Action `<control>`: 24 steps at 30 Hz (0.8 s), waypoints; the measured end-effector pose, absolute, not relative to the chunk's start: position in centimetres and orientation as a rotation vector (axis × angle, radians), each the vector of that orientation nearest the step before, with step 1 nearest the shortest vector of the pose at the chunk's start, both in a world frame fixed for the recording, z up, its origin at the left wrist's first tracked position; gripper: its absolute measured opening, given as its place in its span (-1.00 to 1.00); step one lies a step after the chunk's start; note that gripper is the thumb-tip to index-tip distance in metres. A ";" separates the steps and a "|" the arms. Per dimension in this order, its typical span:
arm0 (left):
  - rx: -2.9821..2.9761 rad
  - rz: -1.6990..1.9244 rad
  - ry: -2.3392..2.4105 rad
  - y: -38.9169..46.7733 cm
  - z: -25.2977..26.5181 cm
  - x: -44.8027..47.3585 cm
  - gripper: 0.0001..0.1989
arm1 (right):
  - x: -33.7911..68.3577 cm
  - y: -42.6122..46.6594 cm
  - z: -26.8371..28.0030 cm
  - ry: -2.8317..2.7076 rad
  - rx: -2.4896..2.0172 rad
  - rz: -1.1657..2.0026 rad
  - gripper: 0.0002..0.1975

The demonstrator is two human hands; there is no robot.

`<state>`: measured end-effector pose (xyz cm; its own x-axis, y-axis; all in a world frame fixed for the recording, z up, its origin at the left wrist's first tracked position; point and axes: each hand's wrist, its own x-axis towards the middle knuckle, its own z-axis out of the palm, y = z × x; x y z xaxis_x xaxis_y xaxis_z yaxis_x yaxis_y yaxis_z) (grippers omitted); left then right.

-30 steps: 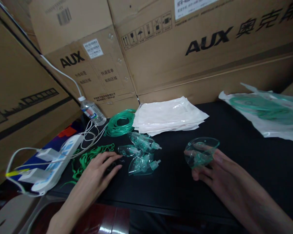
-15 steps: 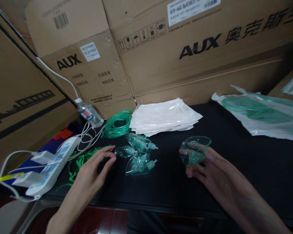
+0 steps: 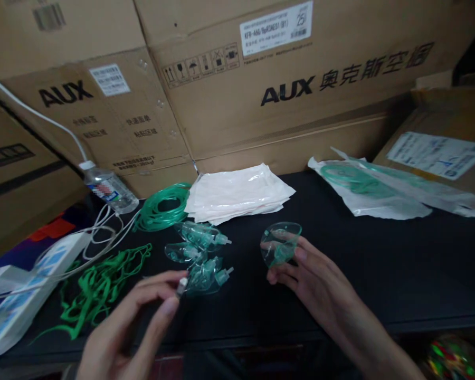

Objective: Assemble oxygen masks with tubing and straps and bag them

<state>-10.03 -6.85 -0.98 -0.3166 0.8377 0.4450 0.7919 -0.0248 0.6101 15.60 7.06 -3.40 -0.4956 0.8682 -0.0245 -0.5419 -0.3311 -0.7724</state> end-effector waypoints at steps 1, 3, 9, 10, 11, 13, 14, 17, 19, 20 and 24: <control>1.807 1.228 2.038 -6.8 -1.4 -8.9 -0.84 | 15.6 7.0 -3.3 -0.920 -0.565 1.924 -0.73; 1.709 1.158 1.844 -6.1 -2.4 -7.1 -0.80 | 15.5 6.8 -3.3 -0.973 -0.587 1.894 -0.74; 1.381 1.277 1.699 -4.0 -4.0 -6.4 -0.72 | 15.8 6.8 -3.2 -1.277 -0.719 1.662 -0.75; 1.360 1.301 1.682 -3.9 -4.0 -6.5 -0.71 | 16.0 6.9 -3.1 -1.351 -0.774 1.611 -0.73; 1.342 1.328 1.655 -3.7 -4.0 -6.4 -0.69 | 16.2 6.9 -3.0 -1.419 -0.836 1.566 -0.71; 1.294 1.410 1.599 -3.1 -3.9 -5.7 -0.67 | 16.6 7.0 -2.7 -1.516 -0.944 1.494 -0.67; 1.262 1.466 1.568 -2.6 -3.8 -5.1 -0.66 | 16.7 7.0 -2.6 -1.550 -0.968 1.466 -0.66; 1.130 1.646 1.443 -0.7 -3.7 -3.1 -0.67 | 16.8 7.0 -2.3 -1.584 -0.957 1.441 -0.68; 1.008 1.746 1.331 0.6 -3.7 -2.1 -0.73 | 16.7 6.9 -2.3 -1.560 -0.927 1.464 -0.72; 0.945 1.783 1.287 1.1 -3.7 -1.8 -0.77 | 16.6 6.8 -2.3 -1.545 -0.917 1.477 -0.75; 0.839 1.800 1.264 2.0 -3.5 -1.3 -0.71 | 16.5 6.7 -2.8 -1.549 -0.935 1.495 -0.77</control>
<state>-1.27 1.97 -3.55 -0.4890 0.8682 0.0846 -0.2157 -0.2143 0.9527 16.45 6.73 -2.75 -0.4308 0.9016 0.0393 -0.0071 0.0402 -0.9992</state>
